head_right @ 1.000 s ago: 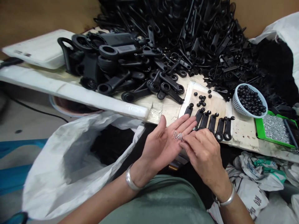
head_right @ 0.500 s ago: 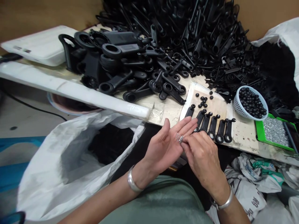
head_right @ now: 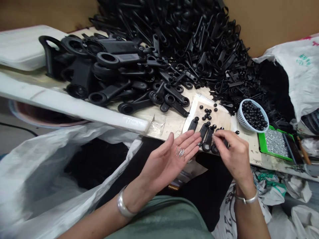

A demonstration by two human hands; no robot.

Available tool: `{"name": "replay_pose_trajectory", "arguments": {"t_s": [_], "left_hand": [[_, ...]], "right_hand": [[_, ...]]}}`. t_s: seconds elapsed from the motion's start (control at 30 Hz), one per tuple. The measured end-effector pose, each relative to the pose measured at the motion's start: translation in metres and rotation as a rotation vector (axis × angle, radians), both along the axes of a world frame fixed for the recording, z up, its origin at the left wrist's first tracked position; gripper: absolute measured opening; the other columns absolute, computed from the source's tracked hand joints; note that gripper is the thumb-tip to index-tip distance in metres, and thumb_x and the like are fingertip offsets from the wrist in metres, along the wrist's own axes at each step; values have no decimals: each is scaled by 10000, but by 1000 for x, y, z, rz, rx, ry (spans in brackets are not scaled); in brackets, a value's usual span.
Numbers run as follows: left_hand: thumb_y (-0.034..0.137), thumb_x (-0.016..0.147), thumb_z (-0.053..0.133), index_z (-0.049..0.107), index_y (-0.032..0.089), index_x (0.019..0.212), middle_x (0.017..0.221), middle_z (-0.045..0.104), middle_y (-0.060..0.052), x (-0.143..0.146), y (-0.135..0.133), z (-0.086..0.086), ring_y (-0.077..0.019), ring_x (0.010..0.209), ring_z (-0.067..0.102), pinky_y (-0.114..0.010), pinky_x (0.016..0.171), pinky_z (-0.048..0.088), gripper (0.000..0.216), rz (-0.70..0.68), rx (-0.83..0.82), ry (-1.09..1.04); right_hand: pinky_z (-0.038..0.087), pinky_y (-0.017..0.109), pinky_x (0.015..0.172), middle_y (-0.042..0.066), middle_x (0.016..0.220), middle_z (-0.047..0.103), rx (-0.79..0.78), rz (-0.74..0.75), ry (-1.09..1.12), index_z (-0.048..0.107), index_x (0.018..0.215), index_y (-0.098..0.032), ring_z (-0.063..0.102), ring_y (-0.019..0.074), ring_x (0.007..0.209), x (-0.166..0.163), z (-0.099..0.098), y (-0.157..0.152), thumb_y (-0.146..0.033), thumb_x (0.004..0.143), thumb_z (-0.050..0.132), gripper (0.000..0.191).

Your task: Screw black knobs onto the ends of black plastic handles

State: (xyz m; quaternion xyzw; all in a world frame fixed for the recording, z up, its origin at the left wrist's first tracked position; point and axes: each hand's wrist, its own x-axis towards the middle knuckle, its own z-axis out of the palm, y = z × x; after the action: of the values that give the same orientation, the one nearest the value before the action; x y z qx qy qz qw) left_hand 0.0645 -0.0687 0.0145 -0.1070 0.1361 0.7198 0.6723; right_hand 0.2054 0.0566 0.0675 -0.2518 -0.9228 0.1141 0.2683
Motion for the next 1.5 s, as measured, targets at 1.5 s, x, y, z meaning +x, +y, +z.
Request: {"name": "replay_pose_trajectory", "arguments": {"t_s": [1.5], "left_hand": [[323, 1002, 500, 644, 100, 1226, 1381, 595, -140, 1, -3, -16, -247, 1367, 480, -396, 1204, 292, 347, -5, 106, 17]], "right_hand": [[472, 377, 769, 83, 786, 682, 274, 158, -407, 746, 922, -178, 549, 244, 840, -39, -16, 50, -194, 933, 598, 149]]}}
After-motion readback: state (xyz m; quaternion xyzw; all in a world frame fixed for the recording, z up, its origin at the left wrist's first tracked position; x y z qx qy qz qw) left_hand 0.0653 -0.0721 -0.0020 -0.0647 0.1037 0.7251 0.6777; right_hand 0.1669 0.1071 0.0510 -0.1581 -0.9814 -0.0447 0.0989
